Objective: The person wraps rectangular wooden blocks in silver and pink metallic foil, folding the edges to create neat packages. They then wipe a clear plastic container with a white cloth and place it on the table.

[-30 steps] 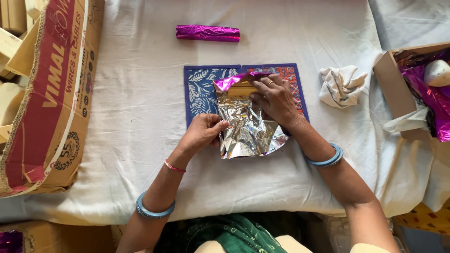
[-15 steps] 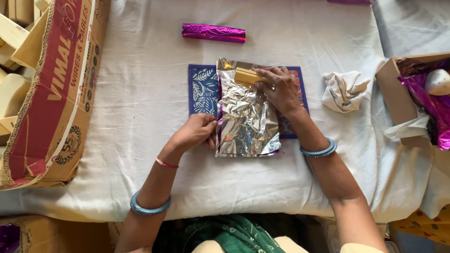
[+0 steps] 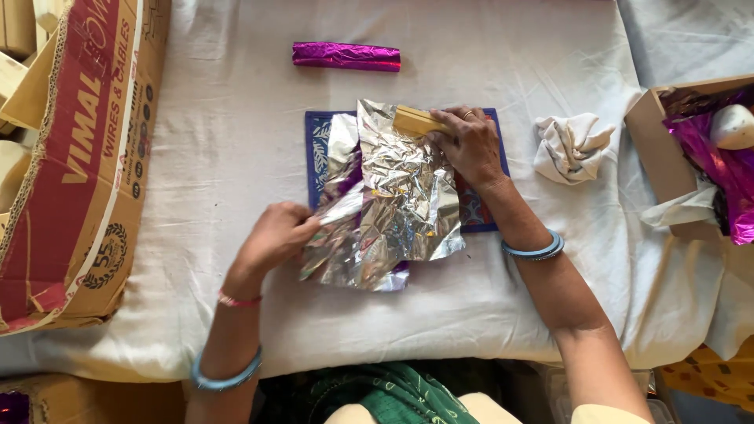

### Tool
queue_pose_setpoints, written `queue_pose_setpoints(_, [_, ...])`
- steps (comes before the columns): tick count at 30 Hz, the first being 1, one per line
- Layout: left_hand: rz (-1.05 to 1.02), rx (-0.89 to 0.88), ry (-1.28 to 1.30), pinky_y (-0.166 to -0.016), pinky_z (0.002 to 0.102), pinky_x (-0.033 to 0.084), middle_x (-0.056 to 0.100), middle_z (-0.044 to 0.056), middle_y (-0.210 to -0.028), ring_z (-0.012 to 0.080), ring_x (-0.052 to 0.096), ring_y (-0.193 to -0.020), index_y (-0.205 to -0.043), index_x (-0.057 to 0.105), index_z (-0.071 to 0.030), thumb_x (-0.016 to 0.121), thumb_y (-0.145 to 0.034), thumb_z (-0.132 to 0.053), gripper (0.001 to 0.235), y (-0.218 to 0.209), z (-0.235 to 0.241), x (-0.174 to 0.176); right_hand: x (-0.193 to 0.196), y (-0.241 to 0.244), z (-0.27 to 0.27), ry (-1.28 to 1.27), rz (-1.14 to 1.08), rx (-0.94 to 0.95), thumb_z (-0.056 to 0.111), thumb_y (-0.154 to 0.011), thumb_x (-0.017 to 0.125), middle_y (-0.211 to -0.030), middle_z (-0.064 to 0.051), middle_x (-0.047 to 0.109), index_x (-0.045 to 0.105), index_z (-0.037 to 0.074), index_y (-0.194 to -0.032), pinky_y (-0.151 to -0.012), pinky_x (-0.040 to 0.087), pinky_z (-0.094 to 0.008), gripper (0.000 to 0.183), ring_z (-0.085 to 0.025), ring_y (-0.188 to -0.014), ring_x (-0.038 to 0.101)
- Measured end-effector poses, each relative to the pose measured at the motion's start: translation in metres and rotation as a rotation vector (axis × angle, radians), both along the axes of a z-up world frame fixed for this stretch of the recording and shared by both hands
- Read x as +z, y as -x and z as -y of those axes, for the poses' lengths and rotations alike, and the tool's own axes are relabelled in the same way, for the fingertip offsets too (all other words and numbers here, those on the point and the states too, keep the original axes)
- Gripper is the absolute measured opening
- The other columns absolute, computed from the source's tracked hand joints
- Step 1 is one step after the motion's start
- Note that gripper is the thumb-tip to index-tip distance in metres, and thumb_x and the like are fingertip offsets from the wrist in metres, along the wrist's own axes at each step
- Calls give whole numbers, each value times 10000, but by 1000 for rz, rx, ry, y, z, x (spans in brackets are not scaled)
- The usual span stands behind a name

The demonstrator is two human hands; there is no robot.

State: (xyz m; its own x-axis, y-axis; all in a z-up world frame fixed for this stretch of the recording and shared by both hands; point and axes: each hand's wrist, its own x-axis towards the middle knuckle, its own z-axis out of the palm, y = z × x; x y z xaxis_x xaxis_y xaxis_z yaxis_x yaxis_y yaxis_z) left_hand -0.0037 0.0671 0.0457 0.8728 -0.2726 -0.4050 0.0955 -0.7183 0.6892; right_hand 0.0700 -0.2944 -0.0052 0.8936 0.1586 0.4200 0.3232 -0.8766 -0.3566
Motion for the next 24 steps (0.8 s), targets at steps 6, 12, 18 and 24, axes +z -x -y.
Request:
queue_pose_setpoints(6, [29,190,-226,-630,369,562,738,127,-581,232,746,-571,-786,760,-68,562,-938,-303,343,45,-72,9,4,2,-2,-3,9,23,287,-928,788,-1228,-57,711,742,129,-1285,-945,440,-411,394,-259,-1143,603])
queue_pose_setpoints(12, [368,405,-292,-627,413,495,653,166,-684,274,624,-589,-949,751,-21,599,-1050,-273,312,86,-115,4,1,2,0,38,38,78,258,-920,789,-1261,-60,710,725,110,-1325,-977,435,-420,436,-276,-1155,594])
queue_pose_setpoints(18, [612,439,305,-771,282,590,694,109,-1066,132,674,-916,-1113,700,-14,655,-991,-144,183,101,-111,1,-9,-3,6,32,45,111,253,-962,768,-1290,-116,699,714,86,-1345,-1023,449,-443,421,-322,-1185,599])
queue_pose_setpoints(24, [943,394,-283,-920,454,526,632,147,-1222,344,640,-1055,-1301,602,-29,671,-948,-103,367,115,-35,-30,0,7,3,14,47,122,256,-1001,747,-1314,-125,694,711,92,-1390,-1054,447,-454,424,-325,-1214,596])
